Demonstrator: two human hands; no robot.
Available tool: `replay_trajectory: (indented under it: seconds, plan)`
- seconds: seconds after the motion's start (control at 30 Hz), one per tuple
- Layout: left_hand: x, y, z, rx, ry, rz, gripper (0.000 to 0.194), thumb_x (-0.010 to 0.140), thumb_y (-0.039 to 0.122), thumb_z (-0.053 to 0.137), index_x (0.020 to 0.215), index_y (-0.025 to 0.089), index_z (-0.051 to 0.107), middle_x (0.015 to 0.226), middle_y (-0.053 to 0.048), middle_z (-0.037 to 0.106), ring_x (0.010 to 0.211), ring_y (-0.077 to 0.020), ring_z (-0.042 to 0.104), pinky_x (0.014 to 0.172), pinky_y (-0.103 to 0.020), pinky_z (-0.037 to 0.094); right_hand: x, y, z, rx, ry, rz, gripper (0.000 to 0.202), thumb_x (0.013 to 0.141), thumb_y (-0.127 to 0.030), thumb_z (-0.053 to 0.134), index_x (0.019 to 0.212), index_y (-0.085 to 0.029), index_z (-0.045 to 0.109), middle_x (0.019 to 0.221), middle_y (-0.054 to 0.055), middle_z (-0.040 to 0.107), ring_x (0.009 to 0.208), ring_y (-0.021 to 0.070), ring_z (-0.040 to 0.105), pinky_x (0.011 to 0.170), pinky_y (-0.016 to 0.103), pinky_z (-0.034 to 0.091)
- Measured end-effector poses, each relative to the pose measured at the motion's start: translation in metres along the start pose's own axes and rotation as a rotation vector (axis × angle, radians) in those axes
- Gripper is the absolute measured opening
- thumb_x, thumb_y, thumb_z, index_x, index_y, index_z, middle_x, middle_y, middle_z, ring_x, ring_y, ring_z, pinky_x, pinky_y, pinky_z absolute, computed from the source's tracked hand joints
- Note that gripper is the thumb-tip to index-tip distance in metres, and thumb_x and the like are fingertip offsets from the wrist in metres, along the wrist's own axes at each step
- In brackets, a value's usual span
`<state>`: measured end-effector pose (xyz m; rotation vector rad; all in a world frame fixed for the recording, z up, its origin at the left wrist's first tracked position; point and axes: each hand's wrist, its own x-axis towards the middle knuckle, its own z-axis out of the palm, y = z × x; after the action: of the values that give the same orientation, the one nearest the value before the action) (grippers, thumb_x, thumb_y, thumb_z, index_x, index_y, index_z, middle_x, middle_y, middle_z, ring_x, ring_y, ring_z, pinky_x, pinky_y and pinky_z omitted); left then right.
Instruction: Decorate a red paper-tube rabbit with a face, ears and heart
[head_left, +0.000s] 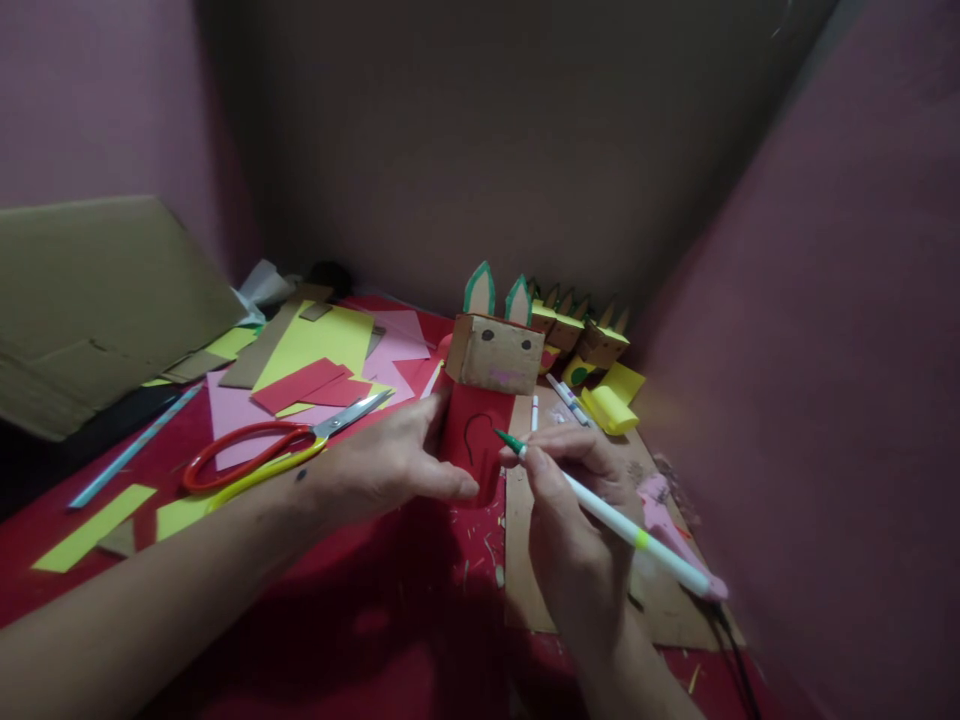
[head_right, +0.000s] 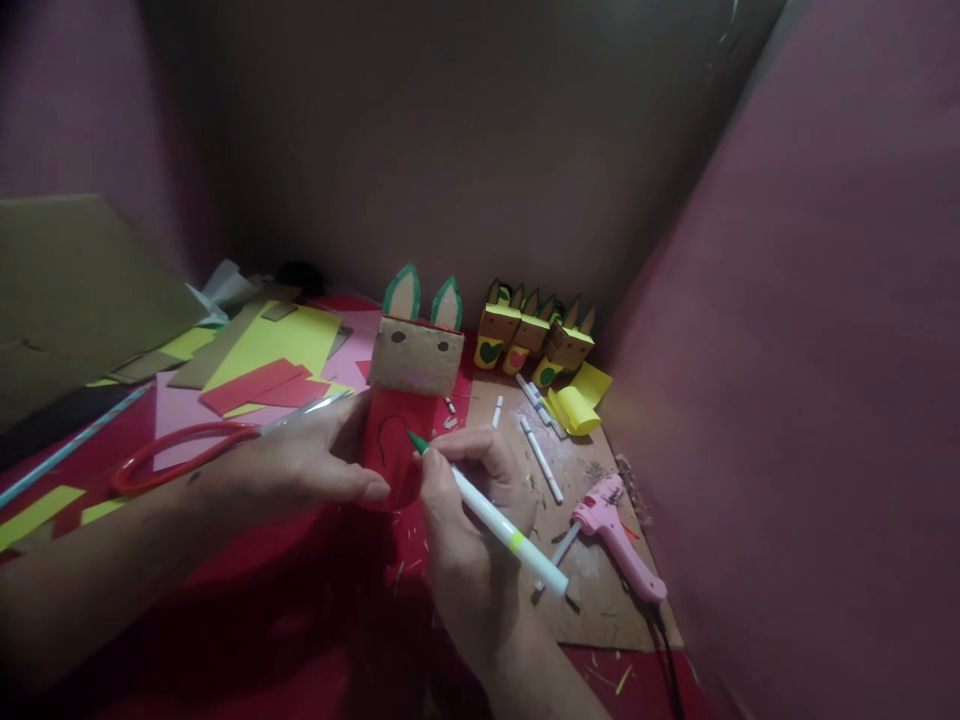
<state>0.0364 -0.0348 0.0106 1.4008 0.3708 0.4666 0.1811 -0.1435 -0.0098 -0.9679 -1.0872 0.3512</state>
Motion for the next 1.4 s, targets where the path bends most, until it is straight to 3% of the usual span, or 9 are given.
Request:
replay_trajectory:
  seconds: [0.13,0.33,0.57,0.77,1.0,1.2,1.4]
  plan:
    - [-0.001,-0.003,-0.002,0.020,0.000,0.044,0.049,0.074,0.023,0.089,0.119,0.022,0.070,0.106,-0.003,0.075,0.098,-0.0252,0.068,0.083,-0.034,0.053,-0.002,0.001,0.001,-0.010,0.010,0.003,0.009,0.096,-0.021,0.067,0.090,-0.027,0.067,0.074,-0.006,0.063,0.060,0.0116,0.058,0.063,0.028,0.050]
    - [0.000,-0.004,0.000,-0.036,0.013,0.025,0.068,0.075,0.020,0.088,0.137,0.028,0.061,0.108,-0.002,0.077,0.107,-0.0289,0.072,0.086,-0.034,0.054,-0.002,0.000,0.003,-0.028,0.042,-0.027,0.006,0.092,-0.020,0.071,0.089,-0.025,0.069,0.076,-0.004,0.066,0.064,0.0115,0.062,0.059,0.024,0.051]
    - [0.000,-0.003,0.000,-0.017,-0.001,0.028,0.053,0.075,0.020,0.087,0.124,0.027,0.068,0.104,0.000,0.077,0.102,-0.0267,0.072,0.085,-0.031,0.053,0.000,0.001,0.002,-0.082,0.028,-0.017,0.008,0.093,-0.025,0.070,0.087,-0.024,0.066,0.072,-0.004,0.064,0.061,0.0124,0.061,0.054,0.025,0.049]
    - [-0.002,0.004,0.004,0.016,0.050,-0.004,0.058,0.072,0.022,0.087,0.126,0.028,0.066,0.105,0.000,0.077,0.106,-0.0290,0.072,0.086,-0.033,0.053,0.001,0.001,0.004,-0.118,0.052,-0.032,0.011,0.095,-0.029,0.070,0.084,-0.025,0.067,0.069,-0.004,0.063,0.057,0.0120,0.057,0.052,0.025,0.048]
    - [-0.003,0.003,0.004,0.033,0.074,-0.001,0.045,0.072,0.020,0.085,0.114,0.027,0.070,0.105,0.000,0.078,0.100,-0.0262,0.072,0.080,-0.030,0.053,-0.001,0.002,0.008,-0.091,0.094,-0.028,0.007,0.095,-0.029,0.071,0.090,-0.025,0.068,0.075,-0.003,0.067,0.064,0.0126,0.061,0.057,0.026,0.052]
    - [-0.003,0.001,0.002,0.030,0.038,0.039,0.049,0.074,0.019,0.085,0.120,0.028,0.071,0.112,-0.001,0.077,0.108,-0.0270,0.070,0.086,-0.031,0.053,-0.001,0.004,0.009,-0.096,0.119,-0.039,0.006,0.096,-0.027,0.069,0.091,-0.025,0.066,0.078,-0.003,0.065,0.069,0.0130,0.062,0.059,0.026,0.051]
    - [-0.004,0.000,0.002,0.004,0.045,0.014,0.044,0.075,0.018,0.085,0.116,0.029,0.072,0.108,0.001,0.078,0.102,-0.0249,0.071,0.086,-0.031,0.052,-0.001,0.004,0.010,-0.144,0.140,-0.056,0.008,0.097,-0.027,0.067,0.090,-0.025,0.063,0.078,-0.004,0.062,0.070,0.0133,0.063,0.060,0.027,0.051]
